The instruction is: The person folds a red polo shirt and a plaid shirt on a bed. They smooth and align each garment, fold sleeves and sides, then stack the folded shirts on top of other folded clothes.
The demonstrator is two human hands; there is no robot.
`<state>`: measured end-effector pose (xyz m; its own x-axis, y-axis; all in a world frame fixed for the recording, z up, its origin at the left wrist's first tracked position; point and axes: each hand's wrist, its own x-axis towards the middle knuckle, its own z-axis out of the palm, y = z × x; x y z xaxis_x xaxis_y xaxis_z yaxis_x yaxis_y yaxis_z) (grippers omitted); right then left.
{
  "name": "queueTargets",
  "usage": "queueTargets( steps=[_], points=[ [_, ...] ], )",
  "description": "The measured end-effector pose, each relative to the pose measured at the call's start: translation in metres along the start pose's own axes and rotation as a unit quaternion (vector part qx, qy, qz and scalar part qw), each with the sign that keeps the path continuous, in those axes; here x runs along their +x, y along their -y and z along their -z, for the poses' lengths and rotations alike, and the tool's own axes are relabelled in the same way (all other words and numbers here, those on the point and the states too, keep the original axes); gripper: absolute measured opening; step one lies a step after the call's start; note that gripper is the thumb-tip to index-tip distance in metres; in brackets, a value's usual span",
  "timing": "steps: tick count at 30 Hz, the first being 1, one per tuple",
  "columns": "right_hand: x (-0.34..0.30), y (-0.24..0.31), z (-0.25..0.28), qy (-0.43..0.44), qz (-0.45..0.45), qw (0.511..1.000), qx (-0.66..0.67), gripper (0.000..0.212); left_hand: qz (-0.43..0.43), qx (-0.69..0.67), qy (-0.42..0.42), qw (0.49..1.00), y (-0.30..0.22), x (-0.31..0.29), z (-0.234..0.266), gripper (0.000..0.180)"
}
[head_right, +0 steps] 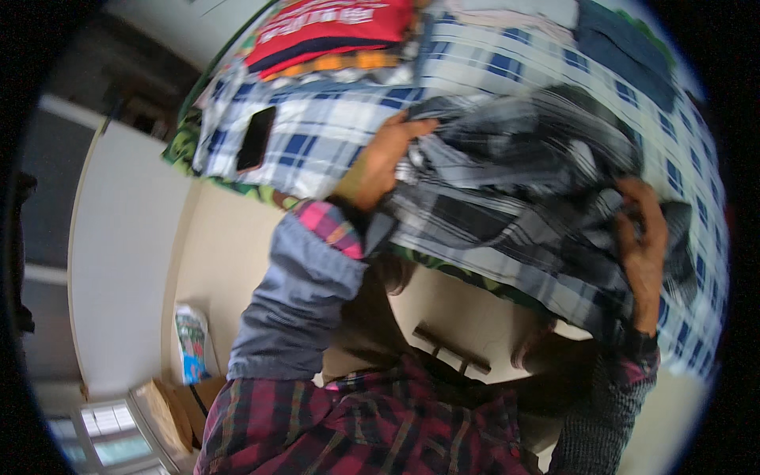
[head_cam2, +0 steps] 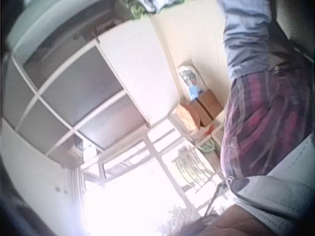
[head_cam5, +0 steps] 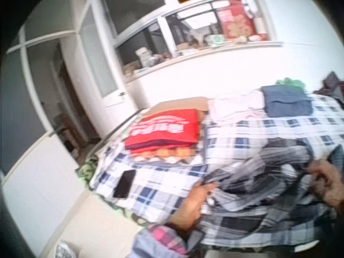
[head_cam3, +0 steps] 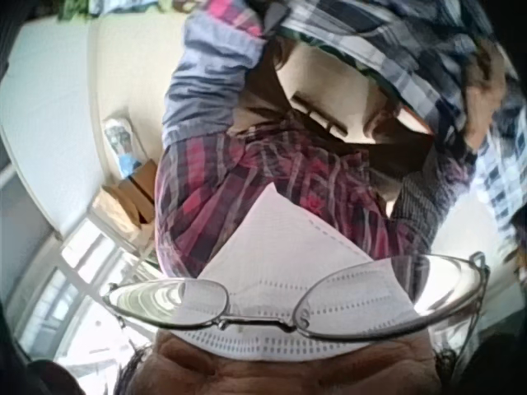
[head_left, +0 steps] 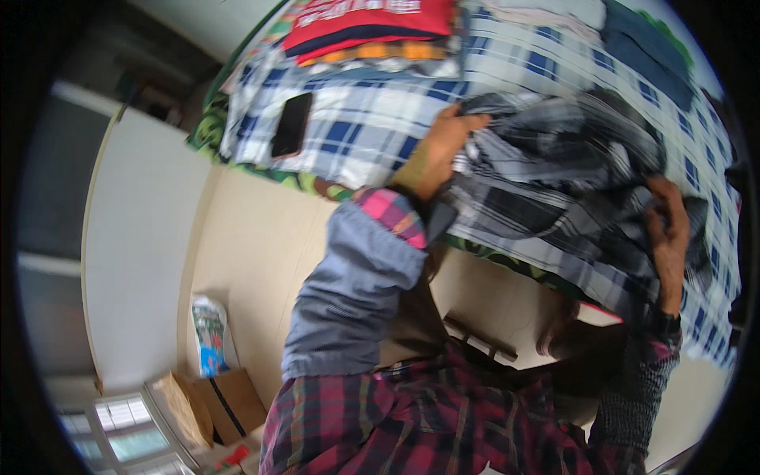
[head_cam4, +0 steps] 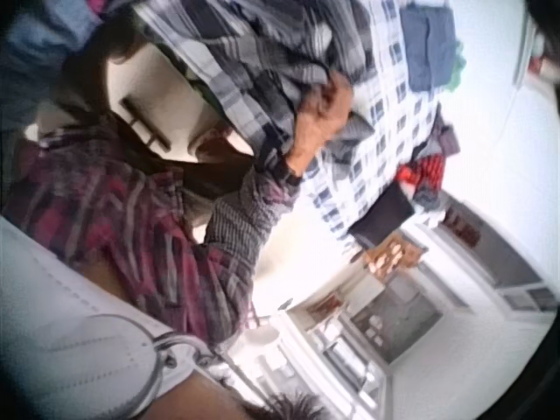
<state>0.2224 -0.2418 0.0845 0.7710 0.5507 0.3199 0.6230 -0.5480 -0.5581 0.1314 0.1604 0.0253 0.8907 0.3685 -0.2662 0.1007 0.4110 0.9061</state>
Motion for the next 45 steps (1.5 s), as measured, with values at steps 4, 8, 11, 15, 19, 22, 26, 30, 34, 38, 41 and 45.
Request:
queueTargets(
  steps=[4, 8, 11, 15, 19, 22, 26, 30, 34, 38, 41, 45],
  points=[
    [-0.005, 0.031, -0.007, 0.094, 0.088, 0.992, 0.014, 0.067, 0.004, 0.020, 0.026, 0.999, -0.003, -0.002, 0.000, 0.037],
    [0.003, 0.026, -0.014, 0.079, 0.075, 0.992, -0.056, 0.046, 0.037, -0.032, 0.034, 0.998, -0.009, -0.016, -0.007, 0.039],
    [0.008, 0.020, -0.002, -0.016, 0.066, 0.995, -0.073, 0.038, -0.016, 0.003, -0.016, 1.000, -0.033, -0.032, -0.005, 0.036],
    [-0.002, 0.030, 0.028, -0.273, 0.200, 0.939, -0.069, 0.041, -0.074, -0.183, 0.106, 0.975, -0.086, -0.020, 0.013, 0.044],
    [-0.019, 0.039, 0.029, -0.185, 0.205, 0.957, -0.087, 0.040, -0.089, 0.112, -0.063, 0.988, -0.064, -0.030, 0.032, 0.059],
    [-0.043, 0.034, 0.021, -0.035, 0.150, 0.981, -0.120, 0.035, -0.166, 0.258, -0.193, 0.932, -0.036, -0.078, 0.034, 0.062],
    [-0.080, 0.034, 0.008, 0.027, 0.133, 0.989, -0.051, 0.035, -0.301, 0.399, -0.112, 0.859, -0.005, -0.149, -0.010, 0.038],
    [-0.103, 0.045, 0.004, -0.012, 0.099, 0.995, 0.029, 0.030, -0.374, 0.565, 0.113, 0.727, 0.032, -0.184, -0.091, 0.061],
    [-0.131, 0.060, -0.001, -0.037, 0.121, 0.988, 0.089, 0.025, -0.441, 0.573, 0.174, 0.668, 0.055, -0.188, -0.150, 0.058],
    [-0.165, 0.070, -0.006, -0.053, 0.070, 0.984, 0.158, 0.031, -0.473, 0.553, 0.250, 0.639, 0.074, -0.196, -0.166, 0.031],
    [-0.179, 0.071, -0.005, -0.136, -0.097, 0.949, 0.267, 0.030, -0.414, 0.547, 0.296, 0.665, 0.085, -0.211, -0.160, 0.034],
    [-0.171, 0.058, -0.013, -0.177, -0.212, 0.911, 0.308, 0.053, -0.375, 0.487, 0.334, 0.714, 0.074, -0.207, -0.158, 0.027]
  ],
)
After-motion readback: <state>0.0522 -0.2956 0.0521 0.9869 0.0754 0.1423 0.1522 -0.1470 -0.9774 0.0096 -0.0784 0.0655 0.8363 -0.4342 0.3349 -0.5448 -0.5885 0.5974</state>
